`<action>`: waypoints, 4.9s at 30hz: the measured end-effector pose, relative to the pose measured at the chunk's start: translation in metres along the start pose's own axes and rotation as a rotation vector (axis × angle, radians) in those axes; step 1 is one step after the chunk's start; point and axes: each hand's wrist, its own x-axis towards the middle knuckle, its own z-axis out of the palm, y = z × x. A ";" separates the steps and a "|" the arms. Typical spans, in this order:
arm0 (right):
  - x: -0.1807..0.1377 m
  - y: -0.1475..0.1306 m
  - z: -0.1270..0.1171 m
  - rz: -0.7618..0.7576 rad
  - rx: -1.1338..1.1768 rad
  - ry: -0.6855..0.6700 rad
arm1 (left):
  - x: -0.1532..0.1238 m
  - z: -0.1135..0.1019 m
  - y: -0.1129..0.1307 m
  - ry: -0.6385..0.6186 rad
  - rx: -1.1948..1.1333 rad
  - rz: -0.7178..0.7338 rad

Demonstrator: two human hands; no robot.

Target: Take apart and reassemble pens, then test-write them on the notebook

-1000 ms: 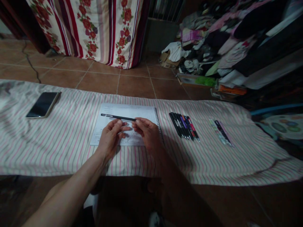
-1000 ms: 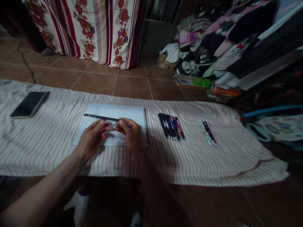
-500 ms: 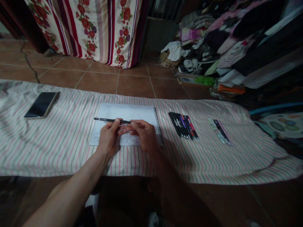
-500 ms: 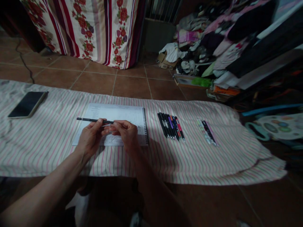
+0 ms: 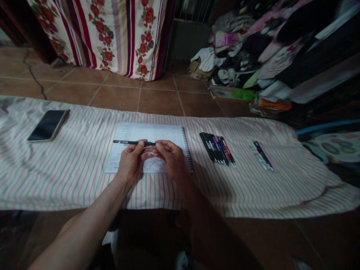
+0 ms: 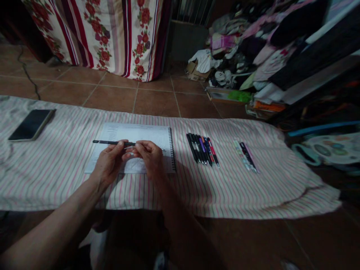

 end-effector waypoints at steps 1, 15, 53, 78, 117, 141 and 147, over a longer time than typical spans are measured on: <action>0.000 0.000 0.000 0.001 -0.001 0.000 | 0.000 0.000 0.001 -0.011 -0.002 -0.004; 0.009 -0.013 -0.021 -0.052 0.023 0.224 | -0.005 -0.013 0.019 -0.149 0.138 -0.015; 0.006 -0.003 -0.008 -0.017 -0.224 0.089 | -0.011 -0.020 -0.012 -0.276 1.097 0.309; 0.016 -0.024 -0.083 -0.292 -0.922 0.290 | -0.006 -0.015 0.005 -0.095 0.774 0.281; 0.014 -0.004 -0.037 -0.509 -1.190 0.058 | 0.002 -0.027 0.005 -0.100 0.903 0.280; 0.003 -0.011 -0.031 -0.329 -1.415 0.133 | 0.002 -0.022 0.001 -0.063 1.355 0.415; 0.006 -0.017 -0.043 -0.302 -1.353 0.206 | -0.006 -0.010 -0.010 -0.175 1.602 0.516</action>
